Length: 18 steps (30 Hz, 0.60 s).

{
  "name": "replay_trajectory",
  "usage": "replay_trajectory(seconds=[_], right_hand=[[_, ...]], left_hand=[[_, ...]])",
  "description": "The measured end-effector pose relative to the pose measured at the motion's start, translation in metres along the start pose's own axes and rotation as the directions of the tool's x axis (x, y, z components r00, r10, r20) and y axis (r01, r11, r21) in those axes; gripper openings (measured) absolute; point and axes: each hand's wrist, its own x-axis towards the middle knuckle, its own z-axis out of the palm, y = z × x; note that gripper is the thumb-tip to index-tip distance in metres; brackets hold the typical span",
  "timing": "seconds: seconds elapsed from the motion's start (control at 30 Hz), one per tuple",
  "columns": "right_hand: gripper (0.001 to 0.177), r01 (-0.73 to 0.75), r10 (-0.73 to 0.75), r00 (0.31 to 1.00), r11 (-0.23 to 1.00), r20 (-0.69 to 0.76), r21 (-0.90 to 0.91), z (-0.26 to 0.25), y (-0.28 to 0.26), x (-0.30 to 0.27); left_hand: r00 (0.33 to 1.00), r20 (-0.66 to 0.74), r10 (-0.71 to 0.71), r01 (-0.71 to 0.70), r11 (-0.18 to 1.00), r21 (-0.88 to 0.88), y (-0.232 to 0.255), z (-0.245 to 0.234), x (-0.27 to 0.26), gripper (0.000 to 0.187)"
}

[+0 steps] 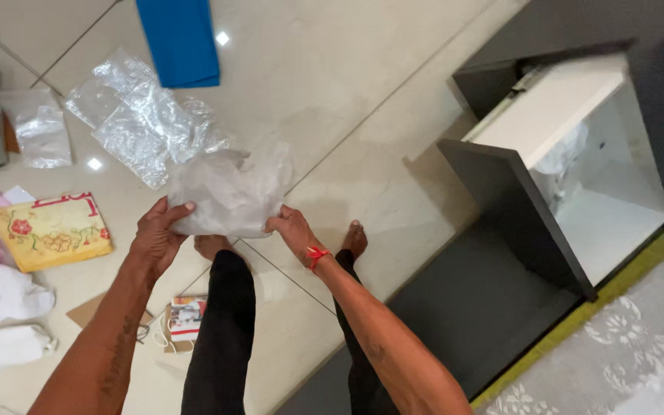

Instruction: The person picks up several items from the tiled floor, including a white cloth, clear plastic bags, and small cardboard gift bags, and places them inside the drawer of a dark bedside table.

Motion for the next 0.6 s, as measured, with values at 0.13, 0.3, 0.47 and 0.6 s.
replay_trajectory(seconds=[0.13, 0.3, 0.47, 0.6], right_hand=[[0.056, -0.003, 0.04, 0.991, 0.96, -0.129, 0.279, -0.062, -0.017, -0.035], [0.082, 0.091, 0.024, 0.957, 0.922, -0.289, 0.377, -0.156, -0.026, -0.106], [0.077, 0.393, -0.176, 0.885, 0.779, -0.43, 0.488, -0.244, -0.015, -0.168], [0.072, 0.435, -0.147, 0.818, 0.792, -0.557, 0.429, -0.321, -0.012, -0.219]], left_hand=[[0.993, 0.112, -0.031, 0.014, 0.989, 0.148, 0.007, 0.078, -0.013, 0.049], [0.983, 0.165, -0.077, -0.014, 0.87, 0.492, -0.001, 0.196, -0.04, 0.041], [0.948, 0.319, -0.009, -0.205, 0.747, 0.632, -0.013, 0.331, -0.07, 0.041], [0.892, 0.449, 0.041, -0.363, 0.656, 0.662, -0.031, 0.442, -0.102, 0.045]])
